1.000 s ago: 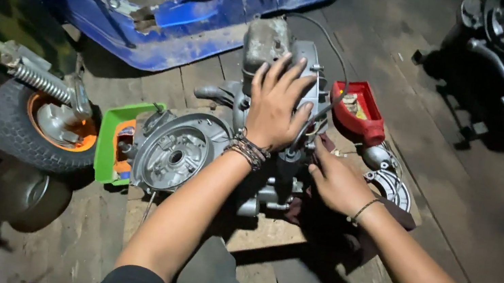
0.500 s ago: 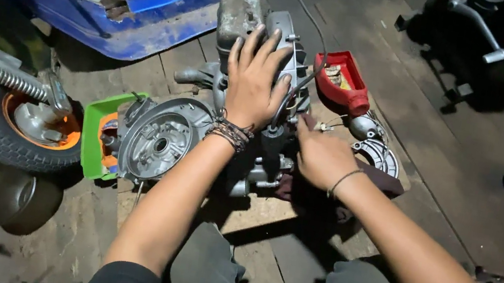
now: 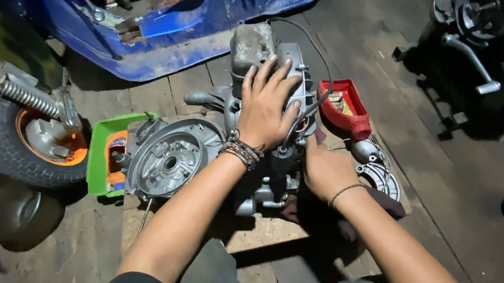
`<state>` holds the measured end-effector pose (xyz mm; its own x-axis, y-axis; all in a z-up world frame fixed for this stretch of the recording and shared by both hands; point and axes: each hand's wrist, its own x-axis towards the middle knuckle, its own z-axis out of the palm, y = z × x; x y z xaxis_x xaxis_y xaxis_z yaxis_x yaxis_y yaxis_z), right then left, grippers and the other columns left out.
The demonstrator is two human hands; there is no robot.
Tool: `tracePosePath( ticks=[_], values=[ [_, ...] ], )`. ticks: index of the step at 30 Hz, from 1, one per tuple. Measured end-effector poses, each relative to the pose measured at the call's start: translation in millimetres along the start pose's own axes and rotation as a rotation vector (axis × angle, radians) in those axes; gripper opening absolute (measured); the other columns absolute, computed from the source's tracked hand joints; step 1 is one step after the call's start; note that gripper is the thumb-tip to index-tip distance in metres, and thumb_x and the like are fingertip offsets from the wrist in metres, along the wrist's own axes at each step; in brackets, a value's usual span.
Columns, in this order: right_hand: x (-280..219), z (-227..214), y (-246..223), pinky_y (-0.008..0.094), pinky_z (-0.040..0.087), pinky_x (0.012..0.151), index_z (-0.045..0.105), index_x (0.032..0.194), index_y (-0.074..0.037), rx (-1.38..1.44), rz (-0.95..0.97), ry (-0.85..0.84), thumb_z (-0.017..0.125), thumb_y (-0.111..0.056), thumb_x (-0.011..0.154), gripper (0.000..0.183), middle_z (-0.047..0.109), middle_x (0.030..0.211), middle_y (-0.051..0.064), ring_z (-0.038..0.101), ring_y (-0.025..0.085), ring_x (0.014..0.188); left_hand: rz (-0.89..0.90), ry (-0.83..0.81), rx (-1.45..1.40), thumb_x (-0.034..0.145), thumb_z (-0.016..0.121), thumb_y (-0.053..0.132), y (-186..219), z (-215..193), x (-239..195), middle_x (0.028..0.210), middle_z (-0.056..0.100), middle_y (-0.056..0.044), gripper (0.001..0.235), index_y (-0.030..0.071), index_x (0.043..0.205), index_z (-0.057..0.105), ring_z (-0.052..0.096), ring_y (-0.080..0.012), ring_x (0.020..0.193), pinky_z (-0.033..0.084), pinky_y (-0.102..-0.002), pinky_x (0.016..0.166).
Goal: Connecting and organizing the electrical wiring harness on a motorcycle engine
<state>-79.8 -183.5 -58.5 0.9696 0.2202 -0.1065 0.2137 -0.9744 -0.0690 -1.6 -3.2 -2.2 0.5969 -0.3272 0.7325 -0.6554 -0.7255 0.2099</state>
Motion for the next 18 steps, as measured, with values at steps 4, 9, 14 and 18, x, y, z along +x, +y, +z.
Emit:
tracePosePath(
  ticks=[4, 9, 14, 18],
  values=[
    [-6.0, -1.9, 1.1, 0.057, 0.059, 0.074, 0.046, 0.143, 0.001, -0.032, -0.038, 0.068, 0.054, -0.022, 0.089, 0.06, 0.072, 0.094, 0.02, 0.074, 0.046, 0.084, 0.007, 0.016, -0.002, 0.1, 0.051, 0.044, 1.2, -3.0, -1.1, 0.149, 0.054, -0.01, 0.043, 0.021, 0.135, 0.058, 0.034, -0.034, 0.149, 0.017, -0.058, 0.122],
    [-15.4, -20.4, -11.6, 0.058, 0.058, 0.081, 0.037, 0.151, -0.003, -0.05, -0.019, -0.055, 0.059, -0.024, 0.084, 0.074, 0.074, 0.101, 0.021, 0.074, 0.045, 0.095, 0.012, 0.03, 0.007, 0.098, 0.054, 0.044, -1.7, -0.6, -0.7, 0.148, 0.055, -0.009, 0.044, 0.022, 0.135, 0.057, 0.037, -0.0328, 0.149, 0.021, -0.057, 0.122],
    [3.5, 2.5, 19.6, 0.056, 0.06, 0.079, 0.035, 0.153, -0.006, -0.084, -0.017, 0.01, 0.06, -0.023, 0.082, 0.078, 0.073, 0.102, 0.018, 0.075, 0.042, 0.093, 0.012, 0.066, -0.008, 0.099, 0.052, 0.043, -0.4, 2.7, -0.7, 0.147, 0.056, -0.01, 0.042, 0.021, 0.134, 0.058, 0.037, -0.033, 0.149, 0.02, -0.057, 0.122],
    [-19.2, -19.7, -5.2, 0.058, 0.059, 0.088, 0.036, 0.154, -0.007, -0.044, 0.024, -0.106, 0.066, -0.023, 0.079, 0.082, 0.072, 0.118, 0.018, 0.073, 0.044, 0.104, 0.02, 0.068, 0.017, 0.099, 0.051, 0.046, -2.3, 4.1, -2.1, 0.145, 0.057, -0.01, 0.044, 0.02, 0.134, 0.058, 0.038, -0.0329, 0.149, 0.021, -0.057, 0.122]
  ],
)
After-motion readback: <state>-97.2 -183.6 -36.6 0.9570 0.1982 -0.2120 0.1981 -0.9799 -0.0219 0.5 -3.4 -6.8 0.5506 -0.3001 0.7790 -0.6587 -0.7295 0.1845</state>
